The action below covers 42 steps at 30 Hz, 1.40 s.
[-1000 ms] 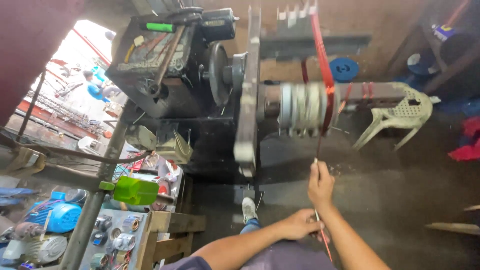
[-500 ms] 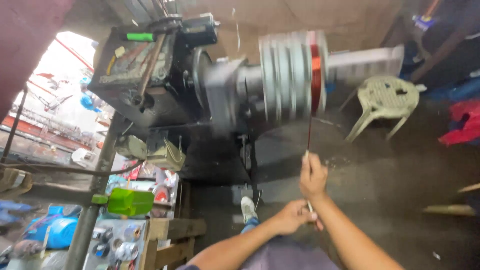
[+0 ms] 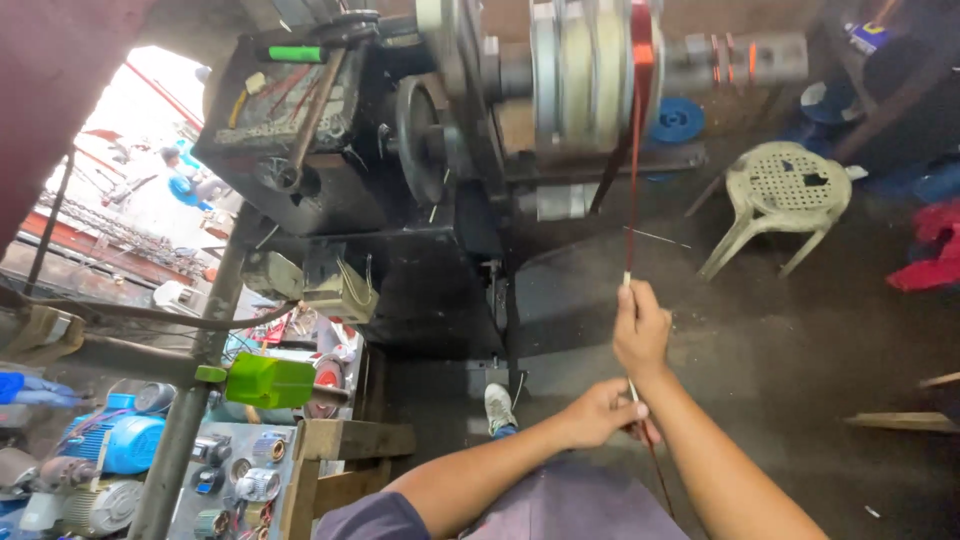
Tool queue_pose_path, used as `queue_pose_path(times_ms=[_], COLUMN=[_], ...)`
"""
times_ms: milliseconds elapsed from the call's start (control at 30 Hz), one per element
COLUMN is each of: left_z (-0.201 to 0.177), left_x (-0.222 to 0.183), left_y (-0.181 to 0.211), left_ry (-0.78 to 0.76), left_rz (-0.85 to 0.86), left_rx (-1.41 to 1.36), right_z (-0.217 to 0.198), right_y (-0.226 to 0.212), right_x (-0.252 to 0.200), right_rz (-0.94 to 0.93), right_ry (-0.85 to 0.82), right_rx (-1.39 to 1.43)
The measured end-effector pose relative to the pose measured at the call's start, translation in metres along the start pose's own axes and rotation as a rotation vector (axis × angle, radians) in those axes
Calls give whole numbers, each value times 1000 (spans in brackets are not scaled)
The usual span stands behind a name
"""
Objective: Operating a machine to wind copper wire into electromagnetic coils, then securing and removing them from the machine.
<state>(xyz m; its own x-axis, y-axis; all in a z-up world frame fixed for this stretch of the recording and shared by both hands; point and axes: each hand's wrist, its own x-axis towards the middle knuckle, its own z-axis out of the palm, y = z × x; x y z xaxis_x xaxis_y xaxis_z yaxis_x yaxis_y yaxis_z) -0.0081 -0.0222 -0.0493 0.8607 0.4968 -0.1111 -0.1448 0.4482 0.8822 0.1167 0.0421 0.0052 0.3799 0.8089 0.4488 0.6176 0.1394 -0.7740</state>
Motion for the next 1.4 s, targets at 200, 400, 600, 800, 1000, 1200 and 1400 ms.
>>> queue_pose_path(times_ms=[200, 400, 600, 800, 1000, 1200, 1400], left_z=[-17, 5, -7, -23, -12, -17, -74], left_x=[3, -6, 3, -4, -3, 3, 7], left_y=[-42, 8, -9, -65, -34, -27, 7], left_ry=[44, -42, 23, 134, 181, 202, 45], left_rz=[-115, 13, -57, -113, -80, -119, -190], left_rx=[-1, -130, -55, -104, -47, 9, 319], right_z=[22, -6, 8, 20, 16, 18, 25], right_y=[30, -20, 4, 31, 18, 16, 28], right_x=[-21, 5, 3, -32, -20, -10, -28], right_rz=[47, -55, 64, 87, 23, 76, 145], right_ry=[-70, 68, -57, -120, -49, -72, -52], right_rx=[24, 50, 54, 24, 57, 102, 133])
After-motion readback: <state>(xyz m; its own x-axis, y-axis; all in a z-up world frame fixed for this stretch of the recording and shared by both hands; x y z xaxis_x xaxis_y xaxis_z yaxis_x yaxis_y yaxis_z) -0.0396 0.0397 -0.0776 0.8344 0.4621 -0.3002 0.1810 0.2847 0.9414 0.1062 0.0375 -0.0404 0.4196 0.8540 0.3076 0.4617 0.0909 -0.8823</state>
